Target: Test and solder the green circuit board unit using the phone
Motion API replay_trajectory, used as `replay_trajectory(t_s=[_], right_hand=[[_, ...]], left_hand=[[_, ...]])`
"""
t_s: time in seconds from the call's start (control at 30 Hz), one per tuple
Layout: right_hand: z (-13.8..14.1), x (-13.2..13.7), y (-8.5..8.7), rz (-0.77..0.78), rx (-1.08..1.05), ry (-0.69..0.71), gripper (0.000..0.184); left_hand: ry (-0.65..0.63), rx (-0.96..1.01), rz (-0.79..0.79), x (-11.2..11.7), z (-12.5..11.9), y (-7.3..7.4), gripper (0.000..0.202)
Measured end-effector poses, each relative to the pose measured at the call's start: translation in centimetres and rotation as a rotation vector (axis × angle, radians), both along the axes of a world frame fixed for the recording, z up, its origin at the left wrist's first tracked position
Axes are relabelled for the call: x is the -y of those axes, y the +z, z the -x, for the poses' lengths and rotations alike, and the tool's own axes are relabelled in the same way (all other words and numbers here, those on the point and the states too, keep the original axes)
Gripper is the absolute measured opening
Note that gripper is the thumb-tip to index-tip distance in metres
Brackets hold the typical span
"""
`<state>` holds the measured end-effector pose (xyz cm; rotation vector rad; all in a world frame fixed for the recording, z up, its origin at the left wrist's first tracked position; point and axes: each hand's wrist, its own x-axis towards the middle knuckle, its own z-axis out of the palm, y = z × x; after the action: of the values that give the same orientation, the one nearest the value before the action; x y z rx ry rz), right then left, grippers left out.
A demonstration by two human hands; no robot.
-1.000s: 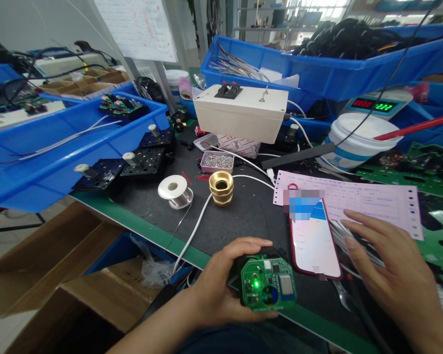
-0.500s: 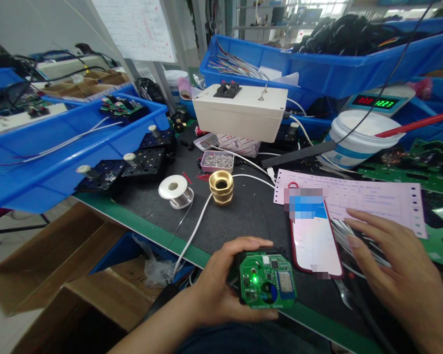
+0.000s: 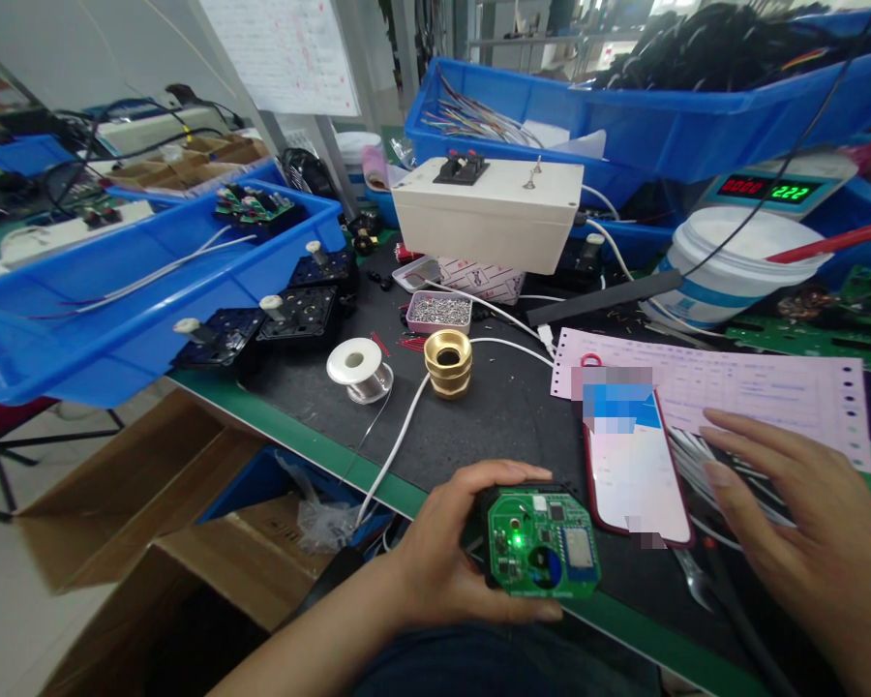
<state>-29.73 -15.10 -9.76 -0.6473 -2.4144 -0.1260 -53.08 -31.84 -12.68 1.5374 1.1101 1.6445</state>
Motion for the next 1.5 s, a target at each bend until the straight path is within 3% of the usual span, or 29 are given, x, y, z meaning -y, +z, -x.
replay_trajectory(t_s=[0.6,0.83,1.03,1.5], right_hand=[[-0.2,-0.1,-0.1,0.005,-0.001,-0.006,0.025],[-0.2,-0.3,-0.3,0.015,0.001,-0.018,0.026],[0.1,-0.1,-0.1,0.016,-0.018,-0.005,0.021],[-0.1,-0.2,-0.2,0.037,-0.057,-0.016,0.024]], left_hand=[[-0.007,0.011,0.201,0.6,0.1,0.6,0.075],[0.042,-0.066,0.539,-0.4,-0.1,2.2,0.067],[0.072,-0.103,0.580,-1.0,-0.6,2.7,0.063],[-0.051,-0.096,0.549,-0.8,0.5,3.0,0.062]])
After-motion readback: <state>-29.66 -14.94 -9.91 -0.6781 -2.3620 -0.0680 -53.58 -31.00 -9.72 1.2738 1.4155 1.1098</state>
